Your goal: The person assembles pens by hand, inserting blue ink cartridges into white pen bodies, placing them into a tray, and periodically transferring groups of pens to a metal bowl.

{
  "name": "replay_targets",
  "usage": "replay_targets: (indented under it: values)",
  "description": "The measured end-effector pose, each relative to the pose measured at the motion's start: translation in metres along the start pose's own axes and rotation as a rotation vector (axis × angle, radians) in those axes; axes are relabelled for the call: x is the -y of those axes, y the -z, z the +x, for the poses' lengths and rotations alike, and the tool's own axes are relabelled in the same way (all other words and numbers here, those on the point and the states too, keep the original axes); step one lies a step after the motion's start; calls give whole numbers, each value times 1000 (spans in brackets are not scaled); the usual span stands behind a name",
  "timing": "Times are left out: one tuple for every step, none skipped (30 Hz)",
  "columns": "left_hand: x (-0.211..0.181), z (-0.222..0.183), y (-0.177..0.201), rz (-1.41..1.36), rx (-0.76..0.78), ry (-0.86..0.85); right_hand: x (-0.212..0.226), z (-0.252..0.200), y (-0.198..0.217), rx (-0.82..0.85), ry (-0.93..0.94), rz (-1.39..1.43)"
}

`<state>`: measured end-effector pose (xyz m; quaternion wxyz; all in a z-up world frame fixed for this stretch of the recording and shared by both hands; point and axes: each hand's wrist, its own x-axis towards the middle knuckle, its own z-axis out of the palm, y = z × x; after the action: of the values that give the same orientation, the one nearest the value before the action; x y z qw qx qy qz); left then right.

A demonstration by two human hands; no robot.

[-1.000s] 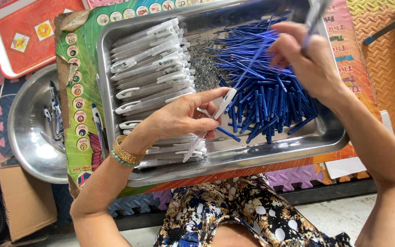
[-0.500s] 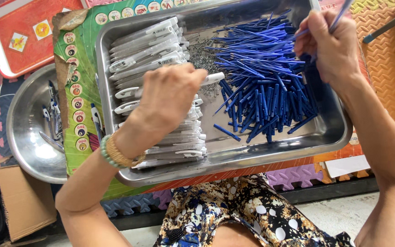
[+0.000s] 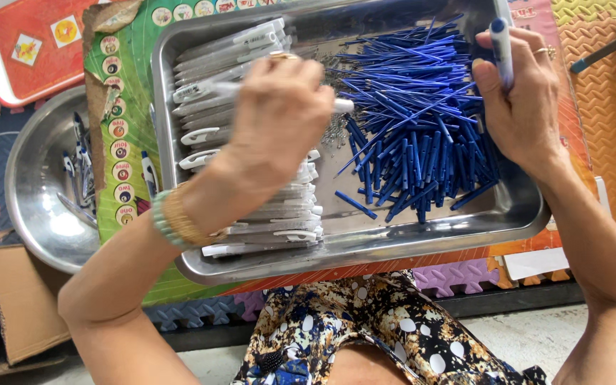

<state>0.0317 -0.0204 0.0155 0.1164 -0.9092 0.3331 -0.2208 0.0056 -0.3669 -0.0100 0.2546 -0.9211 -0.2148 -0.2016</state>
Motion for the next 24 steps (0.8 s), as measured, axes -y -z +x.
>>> replay_targets:
  values:
    - [14,-10,16,0,4,5,-1,0,0,4,3,4]
    - [28,-21,31,-234,-22,6,-1,-1,-1,4,29,33]
    - [42,-32,47,-469,-51,9,-1,-2,-3,4,55,62]
    - [47,-44,60,-469,-45,17,1,-3,-3,11,58,68]
    - [53,-57,73,-788,-71,145,3,-4,-3,31,14,90]
    - [58,-68,86,-1107,-104,277,4,-4,-3,51,-27,109]
    - [57,-82,79,-1106,-104,287,1,-5,-6,58,-22,112]
    - [55,-95,73,-1355,-182,301,-3,-7,-9,64,-26,96]
    - [54,-108,66,-1602,-262,312,-7,-9,-11,69,-30,79]
    - [47,-114,61,-1603,-260,315,-7,-9,-11,73,-31,81]
    - [40,-120,56,-1716,-260,431,-7,-10,-11,76,-22,75]
    - [33,-126,51,-1825,-260,548,-7,-10,-11,78,-12,69]
    - [31,-133,41,-1825,-258,550,-8,-11,-11,79,-13,71]
    - [29,-141,32,-1846,-277,649,-8,-12,-11,84,-34,84]
    - [27,-148,23,-1865,-298,748,-9,-12,-11,89,-54,97]
    - [28,-153,23,-1864,-295,749,-9,-14,-12,89,-56,99]
    - [29,-158,24,-1858,-344,796,-10,-16,-12,108,-89,94]
    - [30,-163,24,-1852,-393,843,-11,-17,-11,126,-121,88]
    - [29,-167,24,-1853,-392,843,-12,-18,-11,126,-122,88]
    - [29,-171,25,-1708,-356,857,-14,-19,-12,124,-128,90]
    - [28,-175,26,-1563,-320,869,-14,-20,-12,121,-135,93]
    - [28,-179,25,-1563,-322,869,-14,-20,-11,121,-133,92]
    - [28,-182,23,-1228,-239,707,-13,-20,-11,130,-152,107]
    - [28,-186,21,-895,-152,543,-12,-20,-11,140,-170,121]
